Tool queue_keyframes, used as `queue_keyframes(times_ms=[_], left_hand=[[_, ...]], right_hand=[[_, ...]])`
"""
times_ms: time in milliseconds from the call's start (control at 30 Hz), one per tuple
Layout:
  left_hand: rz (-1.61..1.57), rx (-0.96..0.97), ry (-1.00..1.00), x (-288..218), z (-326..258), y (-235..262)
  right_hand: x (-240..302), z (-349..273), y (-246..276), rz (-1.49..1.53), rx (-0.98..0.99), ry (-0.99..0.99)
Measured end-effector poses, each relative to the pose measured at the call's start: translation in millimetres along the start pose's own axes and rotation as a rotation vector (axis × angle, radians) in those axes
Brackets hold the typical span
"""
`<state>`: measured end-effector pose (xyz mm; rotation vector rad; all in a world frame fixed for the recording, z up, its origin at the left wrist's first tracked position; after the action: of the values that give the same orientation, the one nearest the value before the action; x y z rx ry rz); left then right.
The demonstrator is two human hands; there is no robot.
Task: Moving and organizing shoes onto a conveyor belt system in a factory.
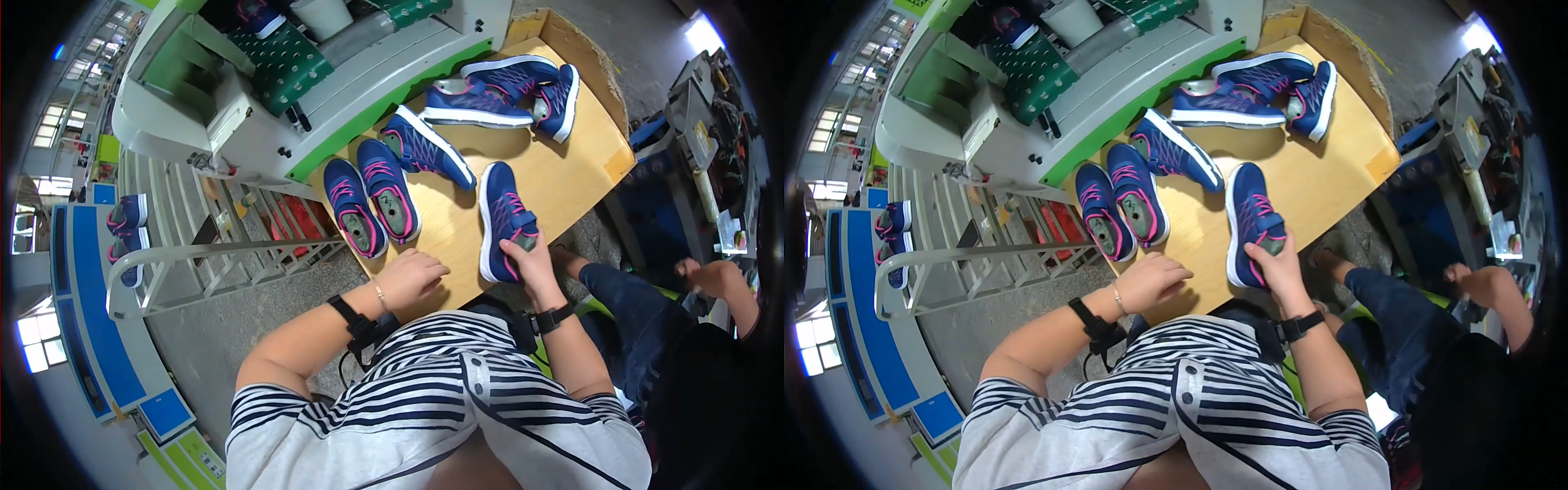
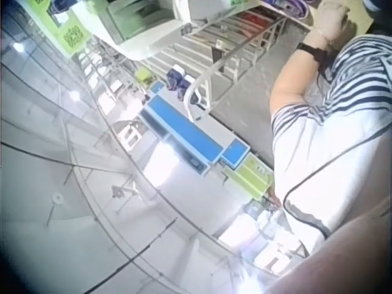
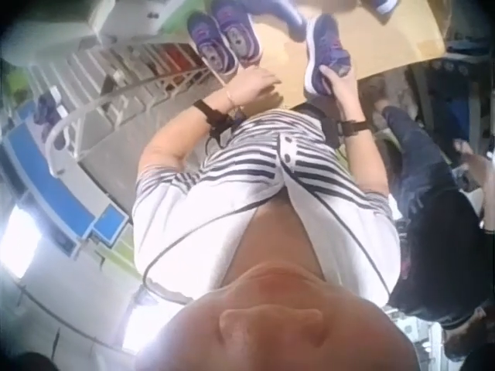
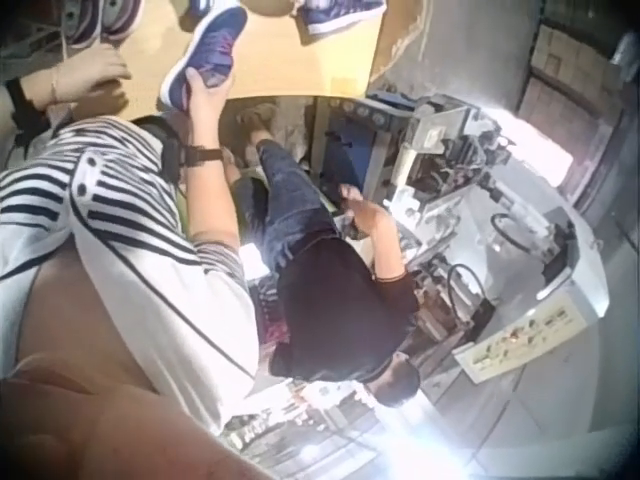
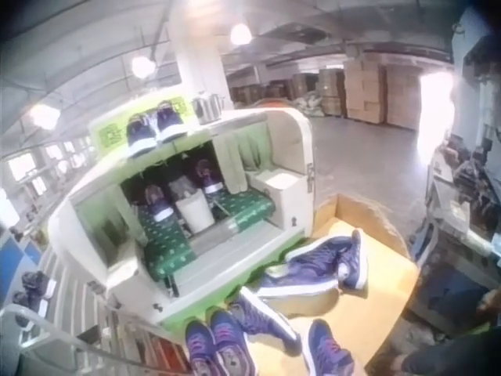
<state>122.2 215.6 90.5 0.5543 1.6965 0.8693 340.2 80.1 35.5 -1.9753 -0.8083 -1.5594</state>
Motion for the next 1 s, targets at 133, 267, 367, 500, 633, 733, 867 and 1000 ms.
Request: queue_keyframes(times_ms=[133, 267, 367, 500, 633, 733, 867, 1000], left_hand=[[-0.091, -0.152, 0.209, 20.1, -37.6, 24.2], [-0.084, -0.905, 0.727, 56.1, -69.0, 48.8], [-0.423, -0.902, 0.816, 119.9, -64.7, 12.6], [-0.749, -0.892, 0.830, 147.9, -55.5, -14.6], [-1.330, -0.759, 0.884, 108.8, -68.8, 31.8], [-1.785, -0.648, 0.679, 51.1, -69.6, 104.2], [-1.687, -0.744, 0.465, 28.9, -52.5, 207.5], [-1.496, -0.827, 0.380, 43.7, 12.5, 313.5]], right_hand=[[28.3, 8.2, 9.3, -0.277, -0.008, 0.135], [95.3, 7.1, -50.9, -0.887, 0.161, 0.835], [73.9, 2.5, -148.0, -0.506, 0.570, 0.844], [3.5, 13.2, -222.5, -0.481, 0.524, 0.598], [26.8, 29.1, -197.0, -0.122, 0.495, 0.452], [71.5, 39.9, -165.0, 0.340, 0.457, 0.005], [178.6, 95.8, -159.2, 0.414, 0.490, 0.163], [282.1, 197.4, -194.8, 0.264, 0.383, 0.708]])
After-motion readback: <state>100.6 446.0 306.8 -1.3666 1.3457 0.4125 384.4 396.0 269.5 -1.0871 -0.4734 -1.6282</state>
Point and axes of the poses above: each hand's wrist, its own z-axis towards the middle knuckle, its own y-axis out of the back of the hand, x = y × z, the point moved 4 cm from there along z, towards the middle knuckle, and after that the axes turned 14 degrees about y, right-handed, at the moved point
